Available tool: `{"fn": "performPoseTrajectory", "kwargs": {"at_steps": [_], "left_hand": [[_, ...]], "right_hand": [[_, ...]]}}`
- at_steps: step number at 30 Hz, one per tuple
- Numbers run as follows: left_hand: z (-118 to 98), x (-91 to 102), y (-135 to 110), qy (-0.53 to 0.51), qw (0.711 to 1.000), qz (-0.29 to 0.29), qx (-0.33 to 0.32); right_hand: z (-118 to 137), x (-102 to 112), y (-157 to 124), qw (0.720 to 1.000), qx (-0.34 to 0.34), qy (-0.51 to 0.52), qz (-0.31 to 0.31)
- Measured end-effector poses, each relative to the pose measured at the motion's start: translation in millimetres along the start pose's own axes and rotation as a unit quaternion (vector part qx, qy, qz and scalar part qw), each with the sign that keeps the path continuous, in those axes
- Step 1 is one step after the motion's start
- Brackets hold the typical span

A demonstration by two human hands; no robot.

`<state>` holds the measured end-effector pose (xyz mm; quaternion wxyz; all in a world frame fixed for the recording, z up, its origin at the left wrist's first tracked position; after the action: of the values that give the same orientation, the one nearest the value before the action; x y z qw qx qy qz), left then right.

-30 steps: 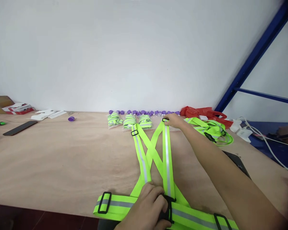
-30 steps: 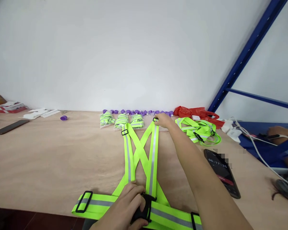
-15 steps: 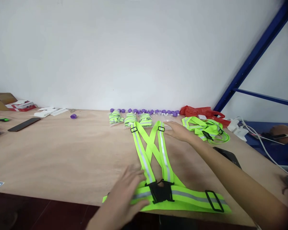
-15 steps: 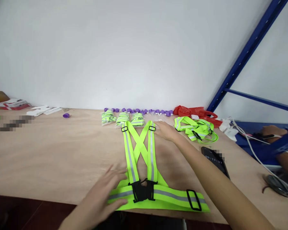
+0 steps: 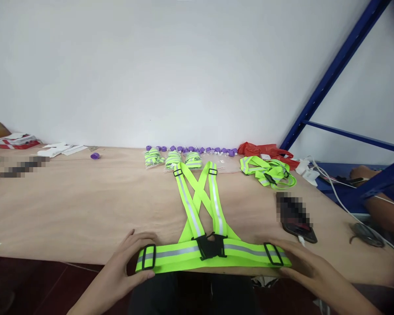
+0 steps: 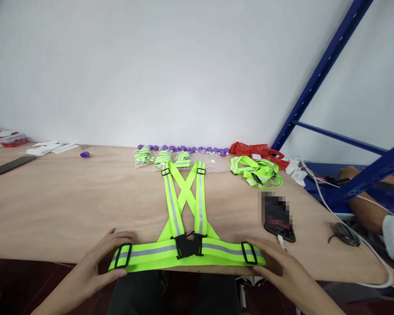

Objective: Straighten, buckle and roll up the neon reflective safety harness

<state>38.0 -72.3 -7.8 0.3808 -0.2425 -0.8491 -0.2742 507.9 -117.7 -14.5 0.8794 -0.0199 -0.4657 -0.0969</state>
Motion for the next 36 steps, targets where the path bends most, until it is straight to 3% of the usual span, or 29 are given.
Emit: {"fn": "performPoseTrajectory", "kwargs": {"at_steps": [4, 6, 8, 10, 12, 15, 17, 21, 24, 28, 32, 36], "left_hand": [[2.8, 7.4, 0.0, -0.042, 0.998, -0.038, 0.027], [4.1, 9.5, -0.6, -0.034, 0.998, -0.048, 0.028], [4.1, 9.4, -0.2, -0.018, 0.999, -0.041, 0.02], [3.9, 8.6, 0.5, -0.004, 1.0, -0.028, 0.013], [3.6, 8.9, 0.9, 0.004, 1.0, -0.018, 0.013], [3.0, 10.0, 1.2, -0.01, 1.0, 0.001, 0.016], [3.3, 10.9, 1.0, -0.033, 0.999, 0.002, 0.02], [8.0, 10.7, -0.6, -0.099, 0.989, -0.098, 0.057], [4.3, -2.0, 4.0, -0.176, 0.959, -0.205, 0.082], [-14.7, -23.8, 24.7, -0.261, 0.902, -0.339, 0.062], [-22.4, -42.7, 46.9, -0.356, 0.856, -0.37, 0.052], [-19.7, -52.7, 59.3, -0.451, 0.781, -0.428, 0.048]], "right_hand": [[-11.1, -1.6, 5.4, 0.998, 0.006, 0.055, 0.036], [-16.0, 2.3, 7.5, 0.998, 0.014, 0.06, 0.009], [-10.9, 5.7, 5.0, 0.997, 0.036, 0.04, -0.058], [10.5, 4.8, -5.0, 0.984, 0.067, 0.009, -0.162], [48.9, -8.1, -21.6, 0.962, 0.117, -0.016, -0.244], [119.9, -52.0, -44.4, 0.94, 0.254, -0.055, -0.22], [150.0, -78.5, -49.0, 0.939, 0.287, -0.074, -0.173], [160.7, -99.4, -42.9, 0.947, 0.287, -0.061, -0.131], [153.0, -100.3, -38.7, 0.952, 0.279, -0.045, -0.119], [150.9, -98.5, -38.1, 0.957, 0.267, -0.023, -0.108], [153.7, -98.3, -38.5, 0.96, 0.262, -0.016, -0.1], [154.1, -97.8, -38.2, 0.96, 0.262, -0.011, -0.101]]}}
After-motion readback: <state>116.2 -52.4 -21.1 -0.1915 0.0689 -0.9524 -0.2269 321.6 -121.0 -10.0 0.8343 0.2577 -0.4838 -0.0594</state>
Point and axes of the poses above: each hand's wrist, its own y-axis towards the middle knuckle, its own x-axis out of the back of the hand, z = x × y, the point moved 6 cm from there along y, towards the middle knuckle, and after that the axes turned 14 degrees about -x, right-handed, at the moved point
